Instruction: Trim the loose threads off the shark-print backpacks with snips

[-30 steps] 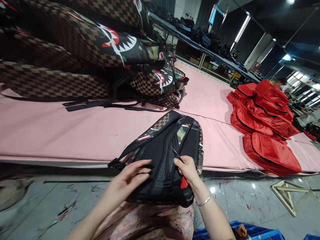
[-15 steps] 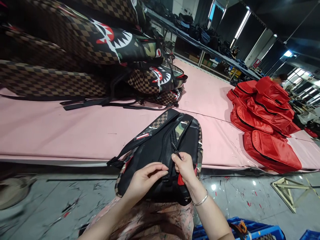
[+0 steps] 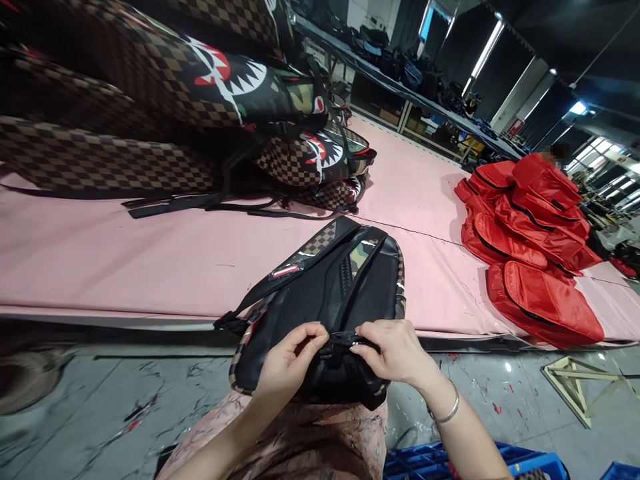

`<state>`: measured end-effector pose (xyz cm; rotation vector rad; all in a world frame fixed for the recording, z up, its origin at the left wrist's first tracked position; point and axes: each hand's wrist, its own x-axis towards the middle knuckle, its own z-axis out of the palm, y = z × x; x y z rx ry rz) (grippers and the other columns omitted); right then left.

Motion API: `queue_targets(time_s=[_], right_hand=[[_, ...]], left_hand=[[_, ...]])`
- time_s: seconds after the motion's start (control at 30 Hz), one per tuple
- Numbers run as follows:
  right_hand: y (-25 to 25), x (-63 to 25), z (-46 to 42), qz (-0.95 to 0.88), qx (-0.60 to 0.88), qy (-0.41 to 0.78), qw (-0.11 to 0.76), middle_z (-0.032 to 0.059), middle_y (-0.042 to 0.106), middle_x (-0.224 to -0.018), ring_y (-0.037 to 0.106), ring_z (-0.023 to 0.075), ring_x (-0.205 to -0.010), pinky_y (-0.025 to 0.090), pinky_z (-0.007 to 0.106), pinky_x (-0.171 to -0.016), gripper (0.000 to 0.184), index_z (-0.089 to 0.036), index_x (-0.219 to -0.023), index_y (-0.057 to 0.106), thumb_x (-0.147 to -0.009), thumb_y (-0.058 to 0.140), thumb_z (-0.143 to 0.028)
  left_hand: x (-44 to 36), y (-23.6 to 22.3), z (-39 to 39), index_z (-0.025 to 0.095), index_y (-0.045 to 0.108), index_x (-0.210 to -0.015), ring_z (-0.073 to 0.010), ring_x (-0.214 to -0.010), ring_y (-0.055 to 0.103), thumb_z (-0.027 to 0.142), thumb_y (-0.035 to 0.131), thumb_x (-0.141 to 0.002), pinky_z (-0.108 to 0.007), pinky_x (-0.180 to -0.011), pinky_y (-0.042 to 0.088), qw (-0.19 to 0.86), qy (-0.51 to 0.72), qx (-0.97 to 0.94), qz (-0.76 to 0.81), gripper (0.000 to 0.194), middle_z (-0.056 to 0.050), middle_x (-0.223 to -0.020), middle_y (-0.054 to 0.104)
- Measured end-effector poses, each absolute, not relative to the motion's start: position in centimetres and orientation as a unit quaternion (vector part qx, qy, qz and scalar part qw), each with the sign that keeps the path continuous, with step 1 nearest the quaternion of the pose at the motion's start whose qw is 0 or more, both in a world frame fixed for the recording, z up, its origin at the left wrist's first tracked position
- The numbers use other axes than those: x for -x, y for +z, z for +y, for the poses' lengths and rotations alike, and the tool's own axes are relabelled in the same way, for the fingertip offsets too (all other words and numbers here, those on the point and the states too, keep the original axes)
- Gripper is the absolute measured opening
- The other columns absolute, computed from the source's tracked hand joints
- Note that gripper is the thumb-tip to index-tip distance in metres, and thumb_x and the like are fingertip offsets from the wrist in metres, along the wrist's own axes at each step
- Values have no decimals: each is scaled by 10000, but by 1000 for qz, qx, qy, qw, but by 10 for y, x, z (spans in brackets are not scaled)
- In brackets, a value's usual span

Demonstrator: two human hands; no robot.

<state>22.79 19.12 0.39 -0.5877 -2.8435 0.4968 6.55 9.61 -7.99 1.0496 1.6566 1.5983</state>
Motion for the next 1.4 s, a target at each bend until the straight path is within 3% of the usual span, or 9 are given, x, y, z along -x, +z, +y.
queue_targets(time_s=[0.27,0.4,0.53,0.83,1.0,1.2,1.4], right_hand=[[22,-218,192,-987,162,23,0,4,591,-646,528,120,-578,257,240,-531,199,-194,-822,550,-885,440,-348],[18,-220,194,-978,187,88,29,5,613,-682,558,118,-624,286,219,-548,172,-192,-848,549,-884,453,-330],[16,-218,198,-968,192,154,41,8,640,-728,577,125,-637,311,211,-554,164,-197,-889,558,-861,495,-346],[18,-209,197,-986,145,78,21,4,608,-643,544,131,-590,269,233,-540,161,-205,-810,581,-860,488,-326],[9,-219,197,-973,174,141,59,21,636,-706,583,130,-650,319,211,-569,188,-186,-847,581,-876,471,-337],[12,-218,203,-966,190,170,50,4,639,-698,575,128,-613,317,209,-554,160,-205,-873,590,-831,540,-350],[15,-207,209,-977,139,160,21,-12,614,-666,552,121,-614,305,215,-570,130,-222,-841,602,-834,540,-337]], left_hand=[[-66,-74,96,190,572,-661,-153,-672,531,328,507,-743,-250,-649,420,296,598,-403,626,173,-4,-688,579],[-65,-71,97,174,563,-673,-123,-537,471,359,561,-693,-225,-528,397,403,625,-308,593,186,23,-578,509],[-65,-66,97,170,561,-657,-112,-532,458,361,595,-672,-214,-525,389,444,633,-284,567,194,30,-576,499],[-67,-67,95,163,579,-651,-108,-553,455,343,634,-659,-209,-534,400,453,646,-266,554,189,27,-588,509],[-67,-67,96,152,547,-661,-97,-572,464,401,687,-615,-219,-590,438,541,656,-178,495,290,36,-606,476],[-67,-64,98,155,538,-655,-91,-527,423,427,665,-632,-189,-492,353,532,636,-219,514,300,40,-580,455],[-66,-63,97,159,554,-646,-97,-525,427,393,656,-644,-201,-507,362,506,629,-247,536,255,40,-561,470]])
